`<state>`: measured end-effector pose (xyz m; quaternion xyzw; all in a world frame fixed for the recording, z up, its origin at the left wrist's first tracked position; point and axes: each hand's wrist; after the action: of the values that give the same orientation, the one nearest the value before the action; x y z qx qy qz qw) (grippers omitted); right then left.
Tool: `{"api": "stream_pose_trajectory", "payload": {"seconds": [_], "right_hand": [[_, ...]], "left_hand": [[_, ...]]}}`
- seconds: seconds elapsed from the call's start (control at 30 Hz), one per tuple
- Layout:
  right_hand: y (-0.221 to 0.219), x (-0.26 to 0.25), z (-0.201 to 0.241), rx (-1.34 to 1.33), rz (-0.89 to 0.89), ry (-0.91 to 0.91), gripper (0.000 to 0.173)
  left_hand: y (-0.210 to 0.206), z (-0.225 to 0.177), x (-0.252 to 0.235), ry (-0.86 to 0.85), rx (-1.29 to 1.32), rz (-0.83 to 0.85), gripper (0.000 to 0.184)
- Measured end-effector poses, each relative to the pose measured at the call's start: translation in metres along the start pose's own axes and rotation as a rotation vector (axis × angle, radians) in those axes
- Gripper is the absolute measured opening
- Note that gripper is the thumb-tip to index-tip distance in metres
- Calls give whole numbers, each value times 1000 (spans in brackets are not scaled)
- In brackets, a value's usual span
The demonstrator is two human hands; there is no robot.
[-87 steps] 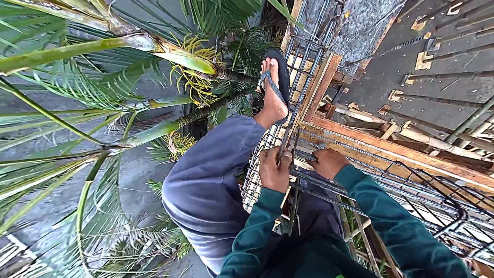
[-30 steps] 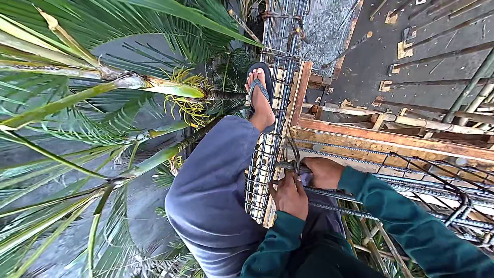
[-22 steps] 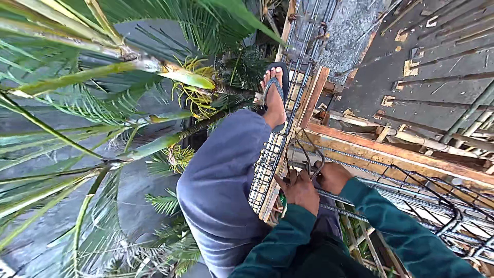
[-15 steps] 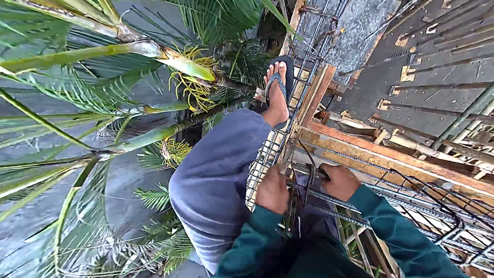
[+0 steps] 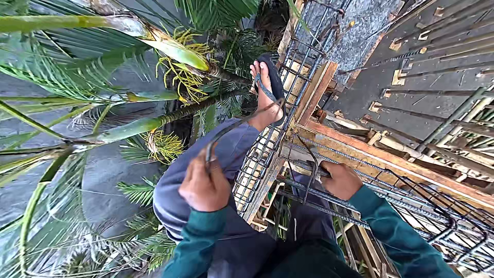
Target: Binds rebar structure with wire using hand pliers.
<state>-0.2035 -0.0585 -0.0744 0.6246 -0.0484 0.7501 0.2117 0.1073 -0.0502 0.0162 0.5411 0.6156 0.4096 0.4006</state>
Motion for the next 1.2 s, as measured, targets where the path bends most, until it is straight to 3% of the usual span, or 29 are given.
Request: {"api": "stream_pose_trajectory", "payload": {"seconds": [0.03, 0.07, 0.17, 0.23, 0.33, 0.43, 0.53, 0.6, 0.7, 0.77, 0.93, 1.0, 1.1, 1.2], "right_hand": [[1, -1, 0, -2, -6, 2, 23], [1, 0, -1, -5, -11, 4, 23], [3, 13, 1, 0, -9, 7, 23], [9, 17, 1, -4, -45, 30, 23], [5, 24, -2, -36, -52, 33, 22], [7, 16, 0, -24, -75, 37, 24], [5, 15, 0, -12, -57, 30, 23], [4, 16, -2, -18, -68, 33, 23], [4, 20, -1, -27, -72, 37, 22], [6, 21, -1, -33, -78, 38, 21], [9, 19, -3, -39, -87, 34, 21], [3, 16, -7, -47, -100, 41, 16], [2, 12, -7, -62, -121, 63, 14], [1, 13, -8, -97, -131, 68, 13]], "left_hand": [[0, 0, -1, -1, -19, 2, 34], [-8, -5, 1, 51, 32, 106, 36], [-65, -49, 21, 222, 409, 480, 38], [-82, -71, 20, 263, 578, 576, 35], [-46, -34, 6, 453, 744, 497, 37], [-16, 15, -2, 417, 781, 217, 39], [-4, 33, -1, 385, 801, 95, 37], [-29, 25, 8, 451, 862, 244, 37], [-73, -22, 27, 450, 964, 598, 33], [-72, -24, 25, 444, 978, 601, 33], [-10, 38, 12, 510, 988, 312, 38], [-30, 17, 15, 550, 988, 381, 35], [-80, -44, 27, 493, 996, 673, 35], [-61, -43, 34, 508, 980, 672, 37]]}}
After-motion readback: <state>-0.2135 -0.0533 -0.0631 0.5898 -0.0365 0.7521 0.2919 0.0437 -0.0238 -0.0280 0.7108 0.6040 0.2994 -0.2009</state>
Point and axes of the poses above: each hand's wrist, its own x-axis away from the middle knuckle, its own y-axis out of the back of the hand, z = x × y, and after that the axes turned 11 degrees about -y, right-handed
